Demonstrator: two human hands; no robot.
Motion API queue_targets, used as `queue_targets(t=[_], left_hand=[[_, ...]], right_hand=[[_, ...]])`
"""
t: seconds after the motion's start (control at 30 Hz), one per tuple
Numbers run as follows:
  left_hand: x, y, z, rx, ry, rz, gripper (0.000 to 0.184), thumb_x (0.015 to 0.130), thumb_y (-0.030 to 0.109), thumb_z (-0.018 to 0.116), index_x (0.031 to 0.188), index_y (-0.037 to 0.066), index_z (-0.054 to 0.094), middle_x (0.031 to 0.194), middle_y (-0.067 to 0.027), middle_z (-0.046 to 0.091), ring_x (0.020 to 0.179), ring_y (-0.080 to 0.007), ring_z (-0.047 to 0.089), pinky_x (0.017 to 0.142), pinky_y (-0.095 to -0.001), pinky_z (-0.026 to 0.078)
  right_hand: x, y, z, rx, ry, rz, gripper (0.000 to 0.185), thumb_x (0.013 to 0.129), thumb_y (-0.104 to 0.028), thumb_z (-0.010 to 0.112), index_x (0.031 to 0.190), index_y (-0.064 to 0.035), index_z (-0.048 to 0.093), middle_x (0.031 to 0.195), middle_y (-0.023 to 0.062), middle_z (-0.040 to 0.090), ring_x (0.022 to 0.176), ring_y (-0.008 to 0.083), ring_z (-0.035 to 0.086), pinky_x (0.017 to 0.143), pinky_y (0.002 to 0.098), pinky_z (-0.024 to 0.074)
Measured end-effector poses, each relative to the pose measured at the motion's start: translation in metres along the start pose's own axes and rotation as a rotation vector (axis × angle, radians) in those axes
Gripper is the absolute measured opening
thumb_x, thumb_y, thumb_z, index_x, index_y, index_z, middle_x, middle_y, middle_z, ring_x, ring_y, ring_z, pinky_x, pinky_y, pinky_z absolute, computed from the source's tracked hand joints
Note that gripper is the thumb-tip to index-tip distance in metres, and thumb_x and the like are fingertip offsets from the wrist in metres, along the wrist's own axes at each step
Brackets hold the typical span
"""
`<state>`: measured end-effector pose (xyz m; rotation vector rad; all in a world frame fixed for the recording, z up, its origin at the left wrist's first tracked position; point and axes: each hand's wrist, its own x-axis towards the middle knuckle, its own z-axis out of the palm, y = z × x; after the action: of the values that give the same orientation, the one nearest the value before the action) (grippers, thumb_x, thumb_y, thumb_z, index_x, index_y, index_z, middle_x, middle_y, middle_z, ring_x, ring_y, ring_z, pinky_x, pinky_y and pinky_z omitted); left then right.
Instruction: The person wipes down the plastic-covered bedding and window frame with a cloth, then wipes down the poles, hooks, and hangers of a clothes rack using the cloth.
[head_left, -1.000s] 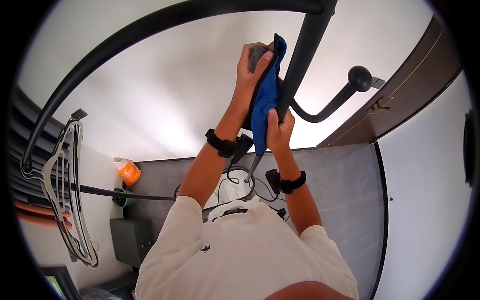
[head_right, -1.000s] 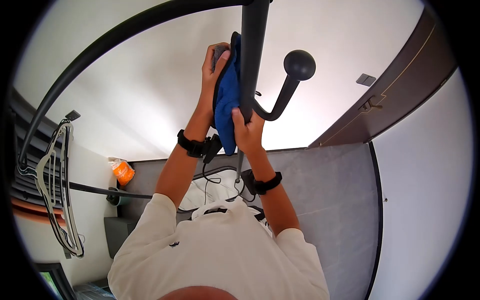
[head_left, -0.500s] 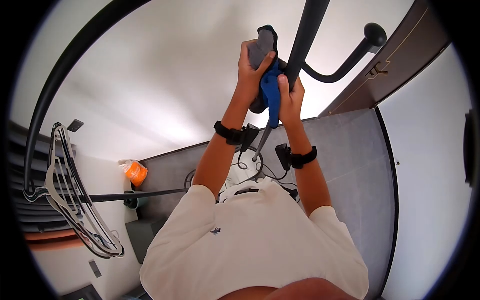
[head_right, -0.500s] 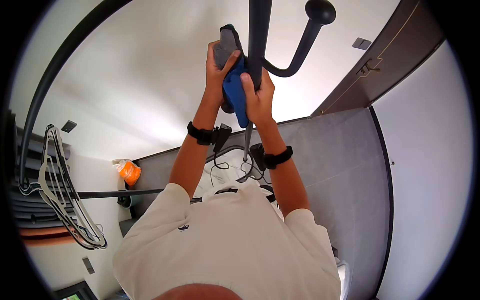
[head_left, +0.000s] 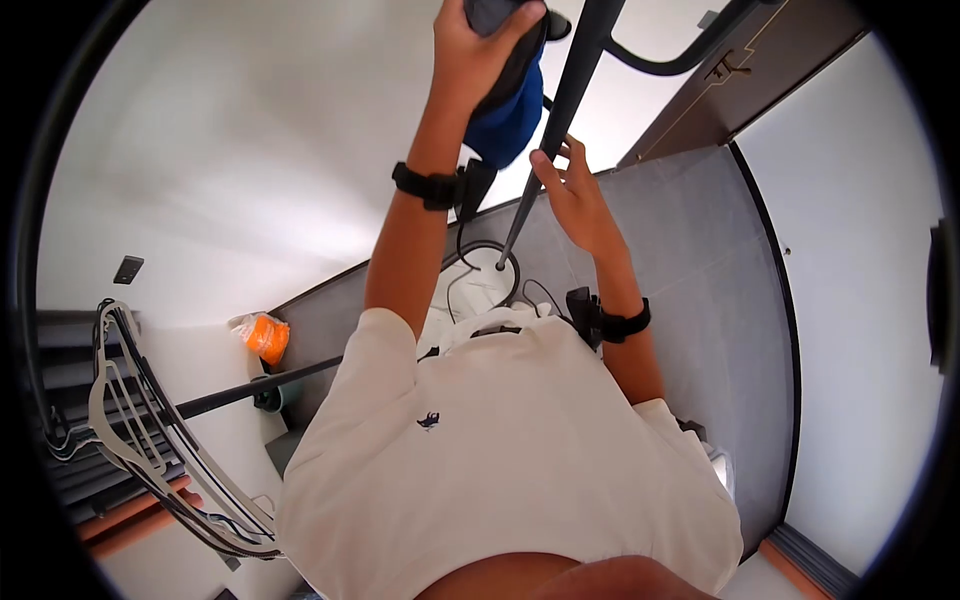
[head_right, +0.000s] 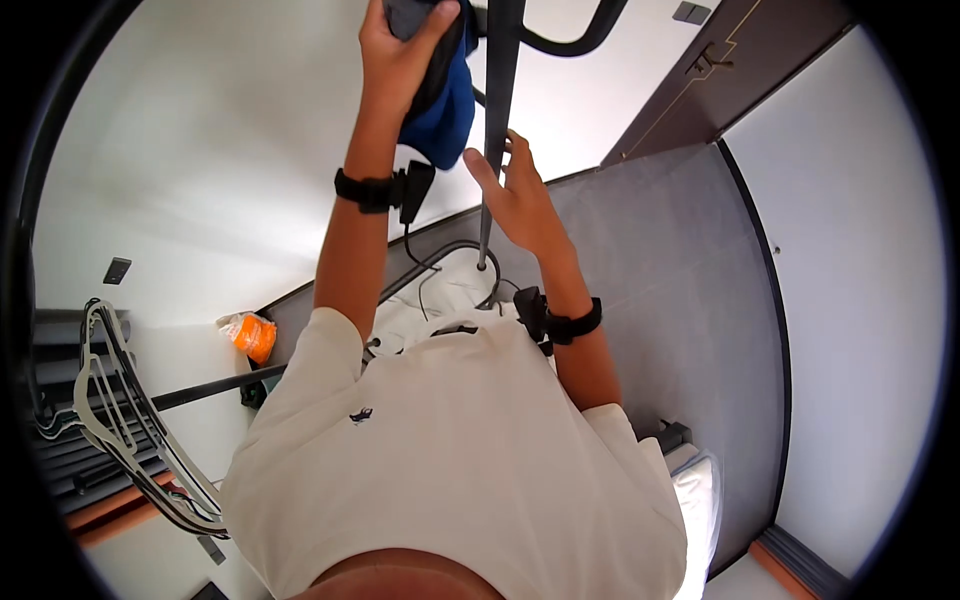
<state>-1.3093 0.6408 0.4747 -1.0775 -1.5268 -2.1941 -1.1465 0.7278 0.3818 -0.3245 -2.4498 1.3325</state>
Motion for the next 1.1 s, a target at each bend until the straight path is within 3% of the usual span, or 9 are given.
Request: queue_targets(t=[0.13, 0.27, 0.3, 0.4, 0.57, 0.67, 0.83, 0.97, 1.1], left_hand=[[0.009, 0.015, 0.010, -0.011, -0.042, -0.120, 0.040, 0.083, 0.018, 0.076, 0.114, 0.005, 0.054, 0.096, -0.0065, 0.064, 0.089, -0.0184, 0.062, 0.081, -0.0320, 0.051], [0.013, 0.024, 0.009, 0.324, -0.205, 0.283, 0.027, 0.081, 0.008, 0.073, 0.103, 0.001, 0.058, 0.092, -0.0098, 0.063, 0.086, -0.0182, 0.062, 0.076, -0.0319, 0.050], [0.014, 0.028, 0.006, 0.445, -0.268, 0.332, 0.027, 0.081, 0.007, 0.073, 0.102, 0.001, 0.057, 0.090, -0.0106, 0.062, 0.085, -0.0185, 0.062, 0.075, -0.0320, 0.049], [0.015, 0.031, 0.013, 0.589, -0.319, 0.370, 0.023, 0.083, 0.011, 0.072, 0.097, 0.002, 0.057, 0.083, -0.0090, 0.060, 0.079, -0.0170, 0.059, 0.072, -0.0314, 0.048], [-0.004, 0.026, 0.040, 0.148, -0.215, -0.283, 0.033, 0.092, 0.034, 0.065, 0.093, 0.003, 0.055, 0.079, -0.0037, 0.059, 0.070, -0.0120, 0.055, 0.062, -0.0268, 0.048], [-0.016, 0.015, 0.035, 0.056, -0.246, -0.320, 0.037, 0.093, 0.037, 0.063, 0.099, 0.001, 0.056, 0.082, -0.0045, 0.060, 0.071, -0.0125, 0.057, 0.062, -0.0257, 0.048], [-0.031, 0.027, 0.019, -0.007, -0.265, -0.579, 0.042, 0.092, 0.035, 0.062, 0.114, 0.001, 0.053, 0.091, -0.0095, 0.063, 0.083, -0.0177, 0.062, 0.073, -0.0304, 0.052], [-0.048, -0.015, 0.019, 0.084, -0.169, -0.218, 0.048, 0.090, 0.045, 0.063, 0.104, 0.000, 0.054, 0.087, -0.0076, 0.063, 0.085, -0.0143, 0.060, 0.076, -0.0286, 0.048], [-0.076, -0.020, 0.021, 0.186, -0.095, -0.245, 0.026, 0.091, 0.022, 0.063, 0.101, 0.001, 0.051, 0.087, -0.0155, 0.065, 0.081, -0.0205, 0.064, 0.075, -0.0312, 0.048]], right_hand=[[-0.008, -0.030, -0.011, -0.505, -0.001, 0.034, 0.069, 0.087, -0.054, 0.061, 0.121, 0.0043, 0.048, 0.086, 0.0217, 0.063, 0.071, 0.0340, 0.066, 0.063, 0.0401, 0.0525], [-0.001, -0.020, -0.011, -0.753, 0.125, 0.020, 0.057, 0.086, -0.056, 0.060, 0.088, 0.0007, 0.067, 0.047, 0.0106, 0.056, 0.047, 0.0298, 0.060, 0.044, 0.0374, 0.0454], [-0.002, -0.028, -0.013, -0.788, 0.093, 0.067, 0.059, 0.085, -0.058, 0.061, 0.069, -0.0020, 0.069, 0.047, 0.0104, 0.056, 0.047, 0.0266, 0.060, 0.045, 0.0342, 0.0443], [-0.005, -0.033, -0.015, -0.648, 0.055, 0.000, 0.059, 0.085, -0.058, 0.061, 0.064, -0.0033, 0.067, 0.047, 0.0103, 0.057, 0.043, 0.0263, 0.058, 0.045, 0.0327, 0.0441], [0.006, -0.004, 0.007, -0.157, 0.009, -0.017, 0.043, 0.089, -0.039, 0.064, 0.100, 0.0022, 0.056, 0.055, 0.0158, 0.061, 0.047, 0.0301, 0.063, 0.048, 0.0367, 0.0509], [0.004, -0.013, 0.007, 0.266, -0.065, 0.014, 0.035, 0.091, -0.031, 0.062, 0.095, 0.0039, 0.056, 0.056, 0.0147, 0.063, 0.046, 0.0251, 0.063, 0.047, 0.0362, 0.0499], [-0.003, -0.024, -0.005, 0.131, -0.191, 0.046, 0.031, 0.088, -0.023, 0.064, 0.075, 0.0041, 0.059, 0.050, 0.0118, 0.060, 0.043, 0.0188, 0.060, 0.047, 0.0276, 0.0461], [-0.019, -0.026, -0.039, 0.053, -0.173, -0.019, 0.023, 0.083, -0.019, 0.066, 0.074, 0.0011, 0.057, 0.050, 0.0072, 0.056, 0.043, 0.0125, 0.054, 0.046, 0.0269, 0.0417], [-0.025, -0.020, -0.079, 0.139, 0.308, -0.261, 0.013, 0.078, -0.005, 0.064, 0.074, -0.0016, 0.052, 0.065, -0.0014, 0.046, 0.063, 0.0049, 0.039, 0.055, 0.0230, 0.0369]])
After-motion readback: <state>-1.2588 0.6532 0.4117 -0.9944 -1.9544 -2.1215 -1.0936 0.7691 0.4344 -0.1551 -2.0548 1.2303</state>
